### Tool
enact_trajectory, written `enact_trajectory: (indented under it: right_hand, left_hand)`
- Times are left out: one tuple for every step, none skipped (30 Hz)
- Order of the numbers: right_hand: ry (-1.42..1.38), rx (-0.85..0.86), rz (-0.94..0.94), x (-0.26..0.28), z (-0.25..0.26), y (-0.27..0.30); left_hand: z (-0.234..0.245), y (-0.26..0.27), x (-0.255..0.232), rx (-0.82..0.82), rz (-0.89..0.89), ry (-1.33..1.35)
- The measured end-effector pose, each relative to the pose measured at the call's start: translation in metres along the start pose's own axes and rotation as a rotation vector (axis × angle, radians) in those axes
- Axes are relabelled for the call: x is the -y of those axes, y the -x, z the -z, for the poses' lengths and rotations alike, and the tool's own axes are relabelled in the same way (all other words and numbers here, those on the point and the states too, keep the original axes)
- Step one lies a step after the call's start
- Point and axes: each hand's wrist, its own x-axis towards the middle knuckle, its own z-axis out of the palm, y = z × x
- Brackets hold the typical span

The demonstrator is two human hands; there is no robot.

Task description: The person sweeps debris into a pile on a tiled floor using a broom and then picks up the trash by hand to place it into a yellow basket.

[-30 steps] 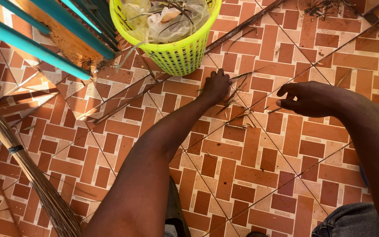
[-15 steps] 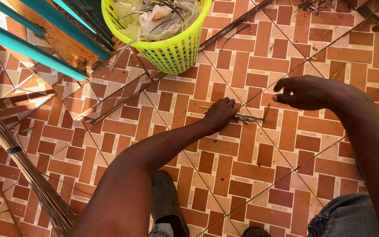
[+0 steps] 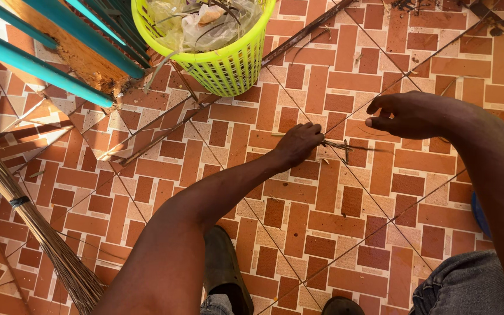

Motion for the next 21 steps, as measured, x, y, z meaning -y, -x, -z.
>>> enact_trajectory:
  right_hand:
    - [-0.004,0.002,-0.003,-0.001,0.000,0.002]
    - [0.000,0.005,-0.009,-0.001,-0.001,0.003]
    - [0.006,0.005,-0.012,0.000,0.000,0.003]
    - [0.004,0.004,-0.012,0.002,0.001,0.003]
    - [0.021,0.007,-0.012,0.002,0.000,0.005]
    - [0.038,0.010,-0.013,0.002,0.000,0.007]
    - [0.034,0.012,-0.020,0.001,0.000,0.009]
    - [0.029,0.023,-0.049,0.000,0.001,0.012]
    - [0.022,0.031,-0.077,0.000,0.001,0.013]
    - [0.016,0.031,-0.082,-0.001,0.000,0.015]
    - [0.011,0.036,-0.088,-0.002,-0.001,0.015]
    - [0.006,0.041,-0.094,-0.003,-0.002,0.015]
    - [0.005,0.040,-0.098,-0.006,-0.002,0.015]
    - [0.004,0.032,-0.077,-0.008,-0.003,0.015]
    - [0.005,0.027,-0.053,-0.010,-0.003,0.014]
    - [0.005,0.028,-0.053,-0.012,-0.004,0.014]
    - [-0.002,0.033,-0.052,-0.013,-0.004,0.012]
    - [-0.009,0.039,-0.051,-0.013,-0.005,0.010]
    - [-0.008,0.041,-0.043,-0.011,-0.006,0.008]
    - [0.026,0.042,-0.050,-0.008,-0.006,0.005]
    - [0.065,0.043,-0.057,-0.006,-0.006,0.002]
  left_hand:
    - [-0.003,-0.006,-0.007,0.004,-0.003,0.003]
    - [-0.007,-0.015,-0.017,0.047,-0.068,0.031]
    - [-0.012,-0.024,-0.023,0.088,-0.131,0.056]
    - [-0.016,-0.031,-0.028,0.090,-0.132,0.055]
    - [-0.023,-0.037,-0.035,-0.020,-0.238,0.079]
    - [-0.028,-0.042,-0.039,-0.132,-0.343,0.104]
    - [-0.032,-0.045,-0.040,-0.129,-0.348,0.109]
    - [-0.034,-0.051,-0.041,0.046,-0.334,0.067]
    - [-0.036,-0.054,-0.041,0.221,-0.318,0.020]
    - [-0.037,-0.052,-0.041,0.225,-0.324,0.021]
    - [-0.037,-0.050,-0.040,0.273,-0.313,0.066]
    - [-0.038,-0.046,-0.038,0.322,-0.302,0.110]
    - [-0.038,-0.039,-0.035,0.322,-0.305,0.110]
    - [-0.037,-0.026,-0.031,0.337,-0.298,0.029]
    - [-0.035,-0.013,-0.027,0.352,-0.287,-0.052]
    - [-0.032,0.001,-0.022,0.352,-0.286,-0.051]
    - [-0.026,0.016,-0.014,0.240,-0.332,-0.055]
    - [-0.022,0.026,-0.012,0.128,-0.376,-0.059]
    - [-0.020,0.034,-0.012,0.132,-0.369,-0.062]
    - [-0.018,0.041,-0.013,0.153,-0.342,-0.144]
    - [-0.015,0.047,-0.013,0.172,-0.313,-0.227]
